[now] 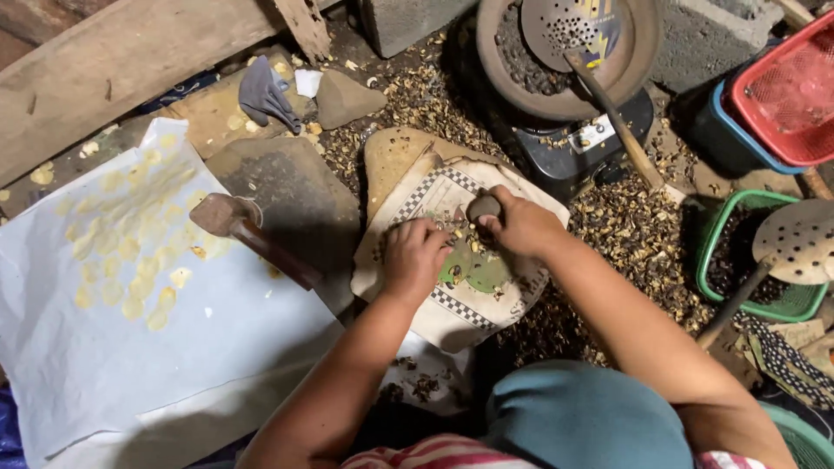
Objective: The person grinds cassava roots on a flat stone using a smaller stone, then uses a hammer to flatten the ground pieces on a white sheet. They also stir cassava chips in a pan over a small stove.
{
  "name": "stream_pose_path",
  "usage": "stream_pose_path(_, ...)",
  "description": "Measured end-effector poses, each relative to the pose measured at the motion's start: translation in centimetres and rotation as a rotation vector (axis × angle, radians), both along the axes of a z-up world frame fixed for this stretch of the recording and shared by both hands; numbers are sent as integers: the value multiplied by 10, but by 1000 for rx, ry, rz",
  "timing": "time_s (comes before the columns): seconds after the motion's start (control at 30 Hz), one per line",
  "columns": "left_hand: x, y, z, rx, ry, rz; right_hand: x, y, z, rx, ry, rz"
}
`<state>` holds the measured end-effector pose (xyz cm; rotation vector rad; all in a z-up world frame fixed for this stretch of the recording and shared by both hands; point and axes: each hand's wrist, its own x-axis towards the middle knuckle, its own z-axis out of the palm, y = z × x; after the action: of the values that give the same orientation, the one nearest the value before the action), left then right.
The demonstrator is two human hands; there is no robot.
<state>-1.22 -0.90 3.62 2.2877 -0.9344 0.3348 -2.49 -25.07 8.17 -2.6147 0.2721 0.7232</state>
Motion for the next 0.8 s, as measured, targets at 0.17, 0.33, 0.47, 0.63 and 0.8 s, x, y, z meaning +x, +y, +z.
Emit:
stream_pose_path(0.17,-4,-18,-35,175,73,91,-12,28,13,-227,-140,182)
stream_pose_path(0.33,-3,-17,-32,160,12,77,-29,13,21,-193,-143,110)
stream_pose_path(0.47,6,-40,-28,90,-33,98,-41,-22,-1,-158,-115,-76)
stream_pose_path(0.63,27,-86,-52,121,93,98,-29,-14,15,-136,-128,-117)
stream_pose_path(0.8,18,-59,-44,114,61,229,-25,4,3,-24,-402,-2)
